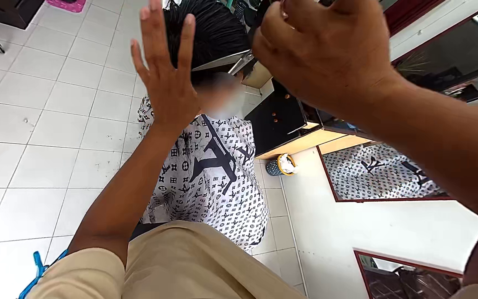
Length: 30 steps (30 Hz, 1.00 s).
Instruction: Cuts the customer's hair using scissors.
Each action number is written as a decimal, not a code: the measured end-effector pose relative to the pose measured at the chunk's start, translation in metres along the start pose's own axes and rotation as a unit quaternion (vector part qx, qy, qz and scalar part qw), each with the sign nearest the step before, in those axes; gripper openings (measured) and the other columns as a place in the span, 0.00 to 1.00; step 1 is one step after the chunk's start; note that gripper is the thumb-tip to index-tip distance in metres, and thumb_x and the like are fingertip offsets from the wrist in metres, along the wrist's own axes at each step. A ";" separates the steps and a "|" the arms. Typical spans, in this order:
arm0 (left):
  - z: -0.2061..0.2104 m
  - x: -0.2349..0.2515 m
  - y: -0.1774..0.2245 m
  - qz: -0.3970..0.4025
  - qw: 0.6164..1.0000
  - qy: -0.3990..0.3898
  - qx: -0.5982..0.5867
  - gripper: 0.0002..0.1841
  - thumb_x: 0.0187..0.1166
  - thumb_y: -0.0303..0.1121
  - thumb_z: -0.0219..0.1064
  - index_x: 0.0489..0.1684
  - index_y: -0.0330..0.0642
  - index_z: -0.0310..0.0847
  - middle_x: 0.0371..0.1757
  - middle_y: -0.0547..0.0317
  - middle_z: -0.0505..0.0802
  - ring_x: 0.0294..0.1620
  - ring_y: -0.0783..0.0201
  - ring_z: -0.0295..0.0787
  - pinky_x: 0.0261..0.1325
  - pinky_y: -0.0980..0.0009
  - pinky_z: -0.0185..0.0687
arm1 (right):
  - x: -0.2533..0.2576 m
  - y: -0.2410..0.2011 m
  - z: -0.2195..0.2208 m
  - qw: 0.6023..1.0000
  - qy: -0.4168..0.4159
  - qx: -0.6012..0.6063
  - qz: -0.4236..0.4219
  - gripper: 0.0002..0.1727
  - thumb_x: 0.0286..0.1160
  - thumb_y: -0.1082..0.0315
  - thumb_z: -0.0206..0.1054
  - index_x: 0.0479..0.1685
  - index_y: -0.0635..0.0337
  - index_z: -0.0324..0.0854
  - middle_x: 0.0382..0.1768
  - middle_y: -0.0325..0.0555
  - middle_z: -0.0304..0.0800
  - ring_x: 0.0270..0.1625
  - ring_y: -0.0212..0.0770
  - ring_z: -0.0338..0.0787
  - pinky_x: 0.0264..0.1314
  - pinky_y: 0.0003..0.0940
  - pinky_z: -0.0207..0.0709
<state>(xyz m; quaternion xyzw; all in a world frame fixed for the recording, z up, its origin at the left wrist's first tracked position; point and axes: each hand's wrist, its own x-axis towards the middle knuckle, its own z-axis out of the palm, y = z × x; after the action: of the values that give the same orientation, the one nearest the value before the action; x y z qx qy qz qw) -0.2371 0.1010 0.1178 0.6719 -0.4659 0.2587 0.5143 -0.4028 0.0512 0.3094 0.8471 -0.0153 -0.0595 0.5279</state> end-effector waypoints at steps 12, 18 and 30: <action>0.038 0.001 0.015 0.006 0.999 0.019 0.026 0.60 0.55 0.78 0.69 0.91 0.49 0.61 0.89 0.29 0.63 0.91 0.31 0.53 0.86 0.30 0.39 | -0.010 0.014 0.025 1.000 -0.012 -0.008 -0.008 0.14 0.78 0.94 0.47 0.56 0.77 0.67 0.52 0.70 0.76 0.56 0.65 0.84 0.69 0.59 0.72; 0.032 -0.001 0.006 -0.011 0.999 0.012 0.033 0.63 0.51 0.80 0.69 0.91 0.48 0.61 0.87 0.26 0.65 0.89 0.27 0.55 0.84 0.26 0.39 | 0.001 0.010 0.016 0.999 -0.002 -0.016 -0.030 0.11 0.78 0.94 0.46 0.52 0.78 0.68 0.47 0.69 0.77 0.50 0.62 0.85 0.54 0.51 0.78; 0.022 -0.003 -0.007 -0.030 0.999 0.009 0.041 0.62 0.51 0.76 0.73 0.91 0.48 0.60 0.87 0.25 0.65 0.89 0.27 0.54 0.84 0.25 0.38 | 0.016 0.003 0.006 0.999 -0.007 0.013 -0.028 0.10 0.78 0.93 0.47 0.49 0.77 0.69 0.45 0.68 0.77 0.49 0.64 0.85 0.46 0.51 0.78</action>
<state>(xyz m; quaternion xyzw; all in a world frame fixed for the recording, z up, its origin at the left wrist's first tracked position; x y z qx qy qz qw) -0.2345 0.0820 0.1050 0.7042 -0.4297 0.2679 0.4977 -0.3874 0.0431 0.3080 0.8537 0.0039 -0.0800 0.5146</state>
